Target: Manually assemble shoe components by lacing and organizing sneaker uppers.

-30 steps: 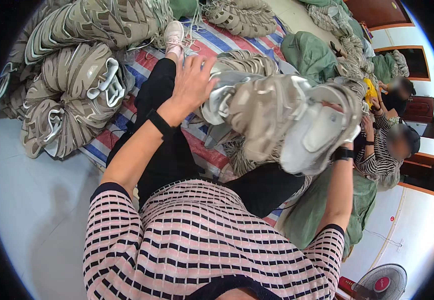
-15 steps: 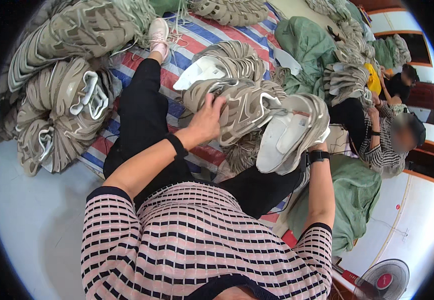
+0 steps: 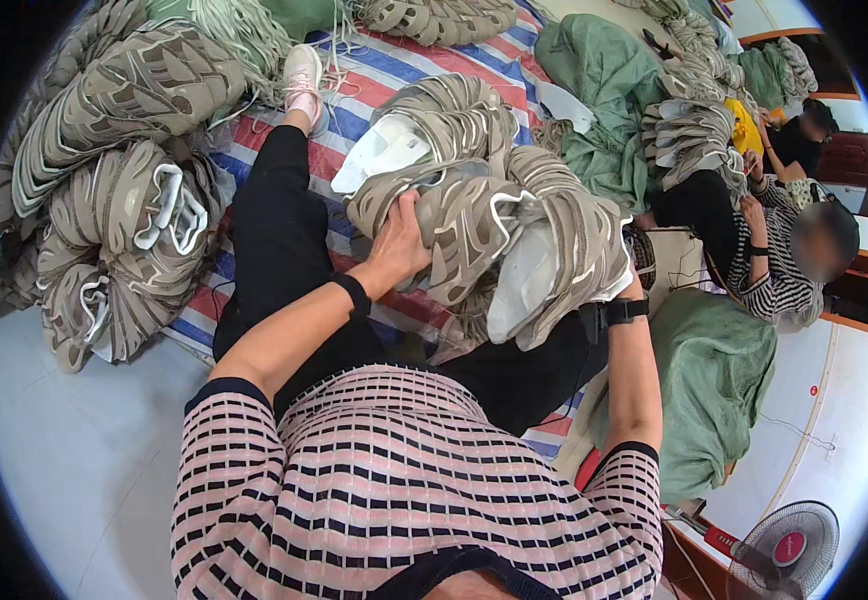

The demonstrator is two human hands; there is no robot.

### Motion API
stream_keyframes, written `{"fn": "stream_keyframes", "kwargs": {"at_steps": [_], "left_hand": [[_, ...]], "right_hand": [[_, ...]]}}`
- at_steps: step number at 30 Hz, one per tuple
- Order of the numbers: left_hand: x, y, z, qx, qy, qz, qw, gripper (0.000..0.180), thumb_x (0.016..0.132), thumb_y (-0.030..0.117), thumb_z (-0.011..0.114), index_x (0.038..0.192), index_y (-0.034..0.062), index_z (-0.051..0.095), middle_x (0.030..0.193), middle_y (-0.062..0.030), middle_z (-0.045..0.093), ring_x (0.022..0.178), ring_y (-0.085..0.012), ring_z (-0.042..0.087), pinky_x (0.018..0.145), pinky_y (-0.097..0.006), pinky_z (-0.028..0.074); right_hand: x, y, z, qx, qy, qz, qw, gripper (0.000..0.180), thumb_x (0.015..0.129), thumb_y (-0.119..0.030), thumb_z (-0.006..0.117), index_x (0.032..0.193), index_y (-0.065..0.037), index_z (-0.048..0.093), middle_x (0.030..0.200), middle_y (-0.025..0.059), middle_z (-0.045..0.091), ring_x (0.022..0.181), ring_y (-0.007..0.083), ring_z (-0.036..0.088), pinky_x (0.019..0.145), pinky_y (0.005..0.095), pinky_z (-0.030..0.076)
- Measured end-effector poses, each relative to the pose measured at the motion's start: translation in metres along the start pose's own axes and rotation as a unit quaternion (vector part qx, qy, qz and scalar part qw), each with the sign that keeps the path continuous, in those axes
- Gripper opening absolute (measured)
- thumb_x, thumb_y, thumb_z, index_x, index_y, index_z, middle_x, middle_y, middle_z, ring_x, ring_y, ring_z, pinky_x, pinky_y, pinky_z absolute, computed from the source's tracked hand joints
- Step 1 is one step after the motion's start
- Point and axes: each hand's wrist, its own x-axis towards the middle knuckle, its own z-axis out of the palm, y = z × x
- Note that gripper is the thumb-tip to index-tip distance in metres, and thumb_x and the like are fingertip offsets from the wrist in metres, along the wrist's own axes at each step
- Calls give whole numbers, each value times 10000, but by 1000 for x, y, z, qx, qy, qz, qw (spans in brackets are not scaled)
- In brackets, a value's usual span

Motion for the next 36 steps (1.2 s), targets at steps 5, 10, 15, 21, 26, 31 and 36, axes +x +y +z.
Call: {"fn": "stream_keyframes", "kwargs": {"at_steps": [5, 10, 15, 21, 26, 31, 36], "left_hand": [[50, 41, -65, -41, 39, 94, 994, 512, 643, 170, 637, 1107, 9, 493, 1056, -209, 520, 990, -369, 525, 883, -386, 424], [85, 93, -132, -199, -133, 25, 971, 397, 680, 165, 591, 1033, -16, 604, 959, -115, 634, 885, -167, 584, 807, -250, 441], [92, 109, -176, -184, -351, -34, 918, 451, 741, 255, 524, 1113, 17, 612, 749, -46, 632, 446, -73, 475, 413, -219, 389], [117, -9, -111, -8, -321, 81, 944, 344, 767, 234, 566, 1024, 12, 628, 802, -92, 628, 646, -196, 583, 565, -295, 453], [108, -51, -80, 119, -182, 301, 928, 248, 780, 185, 586, 967, 26, 620, 917, -161, 590, 889, -312, 569, 735, -364, 445], [110, 1, -112, -264, -310, -33, 913, 274, 900, 216, 476, 1106, 68, 580, 979, -78, 626, 928, -227, 586, 797, -326, 470], [74, 132, -140, -651, -163, -358, 649, 398, 937, 346, 427, 1195, 55, 513, 1133, -83, 589, 1013, -202, 573, 887, -372, 464]], "right_hand": [[-9, -13, 20, -150, -11, -118, 982, 420, 949, -199, 401, 1341, -52, 366, 1314, 97, 465, 1165, 228, 474, 1030, 333, 349], [-20, -28, 30, -292, -30, -230, 928, 418, 928, -180, 434, 1324, -51, 393, 1304, 102, 475, 1150, 237, 488, 1021, 335, 361], [-45, -33, 27, -420, -19, -320, 849, 417, 908, -162, 468, 1307, -50, 419, 1293, 106, 485, 1135, 247, 502, 1012, 338, 373], [-46, -30, 65, -626, 14, -414, 661, 354, 921, -173, 462, 1250, -44, 480, 1223, 96, 545, 1088, 213, 539, 956, 323, 428], [-23, -31, 58, -541, -14, -352, 764, 348, 923, -173, 460, 1244, -42, 484, 1216, 92, 550, 1080, 208, 543, 947, 321, 434], [-22, -19, 52, -443, -59, -283, 849, 342, 925, -174, 458, 1238, -39, 488, 1209, 88, 555, 1072, 203, 547, 937, 319, 440], [-18, -8, 51, -331, -109, -220, 911, 337, 927, -175, 457, 1232, -37, 492, 1202, 84, 559, 1063, 198, 552, 928, 317, 446]]}}
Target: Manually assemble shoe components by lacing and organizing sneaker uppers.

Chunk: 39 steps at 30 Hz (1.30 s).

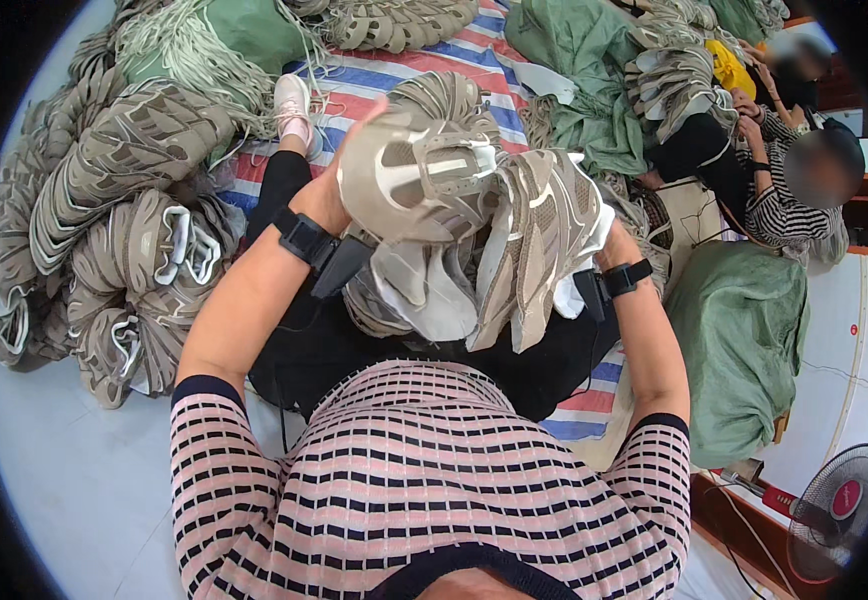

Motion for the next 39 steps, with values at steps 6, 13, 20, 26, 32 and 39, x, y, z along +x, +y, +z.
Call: {"fn": "stream_keyframes", "kwargs": {"at_steps": [6, 13, 20, 26, 32, 39], "left_hand": [[4, -30, -34, 88, -65, -94, 990, 423, 838, 81, 540, 1250, 29, 458, 1181, -110, 559, 1022, -227, 584, 891, -351, 482], [-48, -68, -73, 242, -87, 41, 965, 494, 791, -5, 583, 1256, -12, 416, 1194, -83, 544, 1059, -167, 541, 941, -308, 417], [-39, -132, -57, 639, -102, -1, 763, 312, 835, 161, 526, 1076, -37, 512, 941, -254, 584, 842, -350, 575, 783, -392, 457], [-26, -143, -38, 557, -142, 194, 795, 447, 723, 72, 546, 1155, -31, 494, 1204, -243, 500, 1144, -365, 466, 986, -381, 346], [-15, -132, -36, 612, -257, 291, 689, 505, 647, -6, 513, 1151, -24, 481, 1182, -257, 487, 1134, -432, 418, 967, -426, 358], [-26, -138, -20, 683, -194, 435, 553, 363, 639, 21, 576, 989, -59, 529, 1006, -214, 556, 977, -363, 531, 860, -404, 434]], "right_hand": [[0, 14, 7, 171, -55, 51, 982, 331, 929, -175, 455, 1224, -34, 497, 1193, 80, 565, 1053, 192, 557, 916, 315, 453], [34, 41, -2, 369, -108, 110, 916, 324, 931, -176, 452, 1216, -30, 503, 1184, 74, 572, 1042, 185, 563, 903, 312, 462], [38, -42, 59, 267, 37, 317, 909, 313, 937, -192, 462, 1192, -18, 512, 1169, 61, 575, 979, 146, 583, 857, 287, 479], [1, -37, 42, 265, -84, 175, 945, 460, 913, -177, 521, 1328, -32, 385, 1247, 68, 515, 1074, 128, 539, 916, 277, 449], [-4, -31, 29, 255, -54, 324, 909, 756, 766, -174, 707, 1389, -36, 300, 1305, 59, 458, 1167, 135, 448, 985, 277, 364], [-18, 44, 10, 163, -103, 215, 957, 603, 827, -157, 641, 1342, -8, 366, 1288, 62, 487, 1125, 133, 485, 967, 266, 386]]}}
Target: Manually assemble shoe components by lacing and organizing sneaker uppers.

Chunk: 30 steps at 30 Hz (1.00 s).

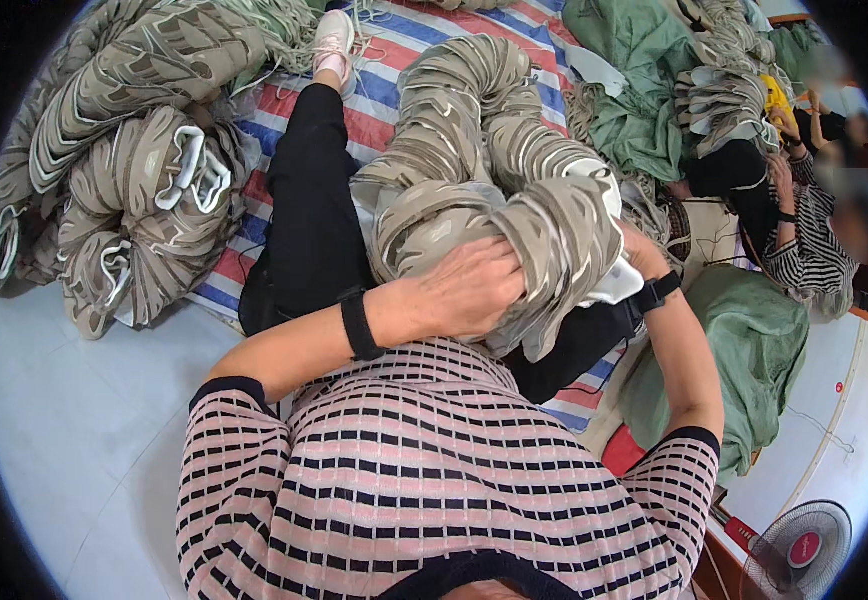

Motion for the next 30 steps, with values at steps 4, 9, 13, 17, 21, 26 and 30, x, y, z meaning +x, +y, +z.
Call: {"fn": "stream_keyframes", "kwargs": {"at_steps": [4, 9, 13, 17, 21, 26, 30], "left_hand": [[5, 3, -2, 53, -6, 25, 998, 340, 637, 18, 567, 968, -50, 535, 971, -182, 567, 936, -322, 557, 838, -377, 448], [7, -2, -10, 12, -10, 20, 1000, 239, 701, 50, 582, 923, -27, 540, 930, -175, 570, 883, -350, 549, 812, -421, 445], [-9, -14, -60, -104, -63, -39, 992, 568, 696, 207, 706, 1183, 3, 497, 1172, -189, 519, 1110, -352, 483, 951, -416, 388], [-47, -16, -59, 56, -21, -225, 973, 777, 667, 233, 743, 1317, 16, 377, 1345, -200, 380, 1233, -356, 381, 1013, -413, 338], [-62, -27, -13, 188, 50, -305, 932, 818, 680, 163, 712, 1382, 108, 297, 1337, -191, 375, 1231, -382, 375, 990, -427, 373], [-35, -73, -67, 186, -48, -193, 962, 692, 682, -93, 466, 1297, 223, 470, 1165, -143, 543, 1049, -328, 549, 850, -388, 485], [24, -84, -140, 181, -268, -131, 937, 662, 658, -95, 455, 1238, 214, 541, 1172, -123, 568, 1040, -316, 549, 861, -385, 464]], "right_hand": [[20, -7, 13, 30, -7, 10, 999, 590, 829, -156, 637, 1336, -8, 373, 1279, 62, 493, 1116, 133, 490, 961, 266, 390], [21, -10, 33, 79, -4, 34, 996, 571, 833, -153, 630, 1327, -8, 384, 1265, 62, 504, 1101, 133, 499, 952, 266, 397], [17, -16, 43, 122, 5, 55, 991, 555, 836, -151, 624, 1320, -7, 393, 1254, 62, 512, 1089, 133, 506, 945, 266, 402], [-5, -18, 27, 154, 12, 71, 985, 539, 839, -148, 618, 1312, -7, 402, 1242, 62, 520, 1077, 133, 513, 938, 266, 408], [0, -25, 24, 180, 21, 80, 980, 524, 842, -146, 613, 1305, -7, 411, 1231, 62, 529, 1066, 134, 521, 931, 266, 413], [-28, -23, 13, 194, 33, 99, 975, 505, 846, -143, 605, 1296, -6, 423, 1216, 62, 539, 1051, 134, 530, 922, 266, 420], [-33, -28, 14, 213, 40, 100, 971, 490, 849, -141, 600, 1288, -6, 432, 1205, 62, 548, 1039, 134, 537, 915, 266, 425]]}}
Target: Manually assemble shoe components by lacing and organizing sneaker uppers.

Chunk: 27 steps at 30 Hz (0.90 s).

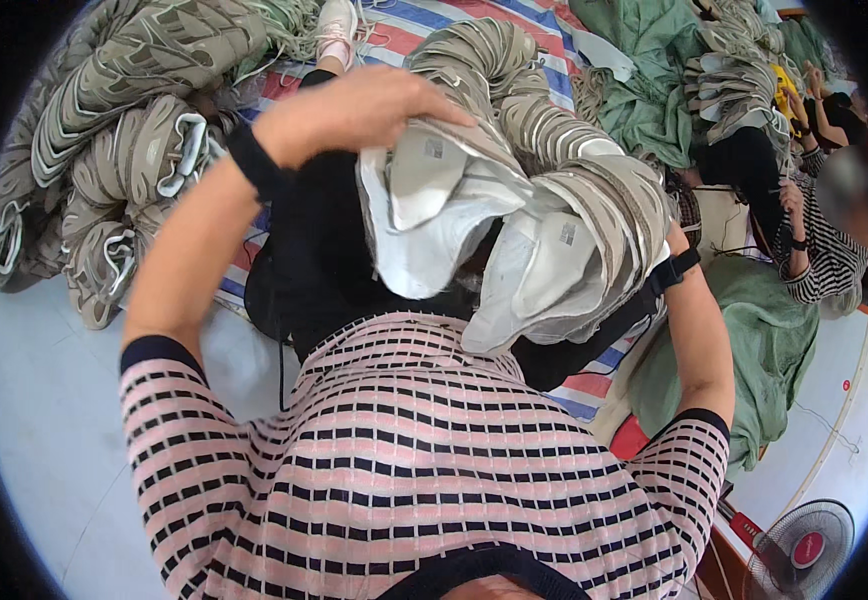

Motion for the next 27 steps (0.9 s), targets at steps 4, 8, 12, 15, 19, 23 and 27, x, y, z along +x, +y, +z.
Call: {"fn": "stream_keyframes", "kwargs": {"at_steps": [4, 8, 12, 15, 19, 23, 27], "left_hand": [[25, -23, -29, 35, -56, 24, 998, 662, 677, -110, 448, 1244, 222, 535, 1153, -115, 570, 1017, -323, 550, 847, -396, 465], [18, -72, 25, 154, 96, 58, 982, 709, 735, -71, 439, 1330, 313, 415, 1006, -111, 599, 836, -319, 598, 723, -399, 487], [8, -67, 59, 135, 51, -51, 988, 694, 785, -26, 456, 1376, 316, 329, 964, -99, 575, 816, -280, 598, 689, -386, 484], [-6, -31, 42, 256, 165, 54, 951, 560, 765, 83, 555, 1306, 172, 438, 1003, -137, 547, 862, -288, 563, 743, -377, 472], [-8, 53, 18, -242, 19, -105, 964, 444, 816, 241, 630, 1171, 9, 501, 1151, -165, 459, 1037, -285, 485, 853, -350, 428], [-12, 78, 86, -416, 126, -134, 891, 604, 799, 346, 674, 1238, 4, 439, 1180, -129, 448, 1058, -243, 483, 865, -342, 422], [-9, 104, 99, -626, 183, -305, 694, 682, 791, 300, 703, 1263, 60, 273, 1224, -121, 386, 1055, -212, 476, 863, -333, 411]], "right_hand": [[-1, -7, 2, 29, 15, -2, 999, 475, 852, -139, 594, 1281, -5, 441, 1193, 62, 556, 1027, 134, 544, 907, 266, 431], [7, -12, 13, 59, 22, -16, 998, 460, 855, -137, 588, 1273, -5, 450, 1182, 62, 565, 1016, 134, 551, 900, 266, 436], [15, -17, 27, 109, 49, -54, 991, 446, 858, -135, 583, 1266, -5, 459, 1170, 62, 573, 1004, 135, 558, 893, 266, 442], [22, -16, 45, 159, 72, -81, 981, 435, 860, -133, 578, 1261, -4, 466, 1162, 61, 580, 995, 135, 564, 888, 266, 446], [65, -4, 33, -171, 64, -105, 978, 325, 828, -158, 573, 1114, -4, 582, 978, 81, 649, 860, 162, 618, 747, 295, 489], [88, 28, 62, -346, 224, -218, 885, 394, 732, -153, 628, 1083, 16, 571, 905, 167, 643, 827, 245, 628, 747, 333, 486], [77, 31, 64, -248, 201, -193, 928, 438, 710, -129, 649, 1097, 32, 523, 859, 160, 629, 778, 239, 619, 712, 319, 489]]}}
